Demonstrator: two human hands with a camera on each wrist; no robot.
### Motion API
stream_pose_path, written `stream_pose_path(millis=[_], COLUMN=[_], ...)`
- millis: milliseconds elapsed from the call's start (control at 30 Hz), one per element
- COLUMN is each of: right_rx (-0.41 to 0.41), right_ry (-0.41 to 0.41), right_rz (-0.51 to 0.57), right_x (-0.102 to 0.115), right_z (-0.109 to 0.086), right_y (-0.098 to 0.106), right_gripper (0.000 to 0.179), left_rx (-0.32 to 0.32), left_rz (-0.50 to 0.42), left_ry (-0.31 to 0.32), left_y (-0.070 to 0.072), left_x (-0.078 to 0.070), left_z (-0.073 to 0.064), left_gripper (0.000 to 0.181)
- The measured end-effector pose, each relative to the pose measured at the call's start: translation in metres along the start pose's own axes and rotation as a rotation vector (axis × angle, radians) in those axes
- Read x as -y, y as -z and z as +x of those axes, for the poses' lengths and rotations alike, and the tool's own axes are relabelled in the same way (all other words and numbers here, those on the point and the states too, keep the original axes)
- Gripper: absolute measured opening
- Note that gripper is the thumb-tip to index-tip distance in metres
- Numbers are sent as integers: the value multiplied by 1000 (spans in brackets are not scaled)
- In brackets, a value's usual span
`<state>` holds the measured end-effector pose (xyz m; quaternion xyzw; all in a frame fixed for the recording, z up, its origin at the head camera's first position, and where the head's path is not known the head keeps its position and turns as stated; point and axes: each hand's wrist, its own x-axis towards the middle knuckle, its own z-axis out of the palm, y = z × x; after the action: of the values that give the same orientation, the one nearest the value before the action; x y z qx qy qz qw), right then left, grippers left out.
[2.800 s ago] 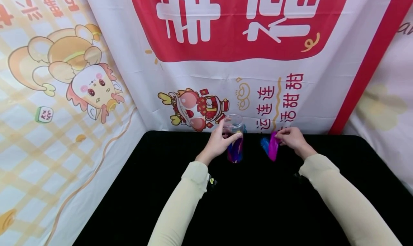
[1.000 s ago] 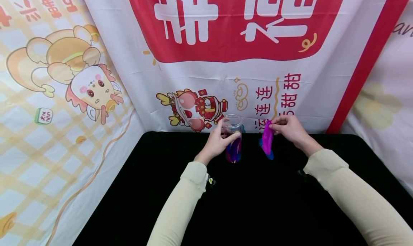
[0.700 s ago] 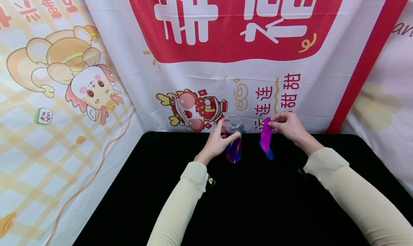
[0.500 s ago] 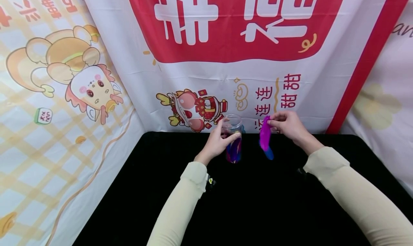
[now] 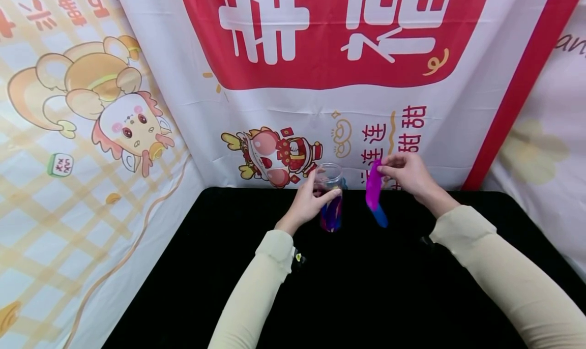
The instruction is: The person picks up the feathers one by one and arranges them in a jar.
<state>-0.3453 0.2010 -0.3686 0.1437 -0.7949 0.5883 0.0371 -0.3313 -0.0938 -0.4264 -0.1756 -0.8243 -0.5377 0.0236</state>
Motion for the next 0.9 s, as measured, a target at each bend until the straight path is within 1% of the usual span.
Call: stream_pose_path(millis=[167, 300, 600, 700, 900], right_rx=[-21, -29, -58, -65, -91], right_ry=[28, 32, 35, 31, 69], right_rz=[-28, -38, -14, -31, -75], right_x=[8, 14, 29, 33, 44], right_z=[-2, -2, 0, 1, 3], right_y=[0, 0, 0, 0, -1], right_gripper=[25, 25, 25, 25, 26], left_rx=[0, 0, -6, -7, -7], left_rz=[0, 5, 10, 13, 9], left_ry=[-7, -7, -9, -7, -12], left_y=[0, 0, -1, -2, -1], left_x=[1, 2, 2, 2, 1], left_z=[0, 1, 1, 1, 1], left_gripper=[78, 78, 79, 81, 81])
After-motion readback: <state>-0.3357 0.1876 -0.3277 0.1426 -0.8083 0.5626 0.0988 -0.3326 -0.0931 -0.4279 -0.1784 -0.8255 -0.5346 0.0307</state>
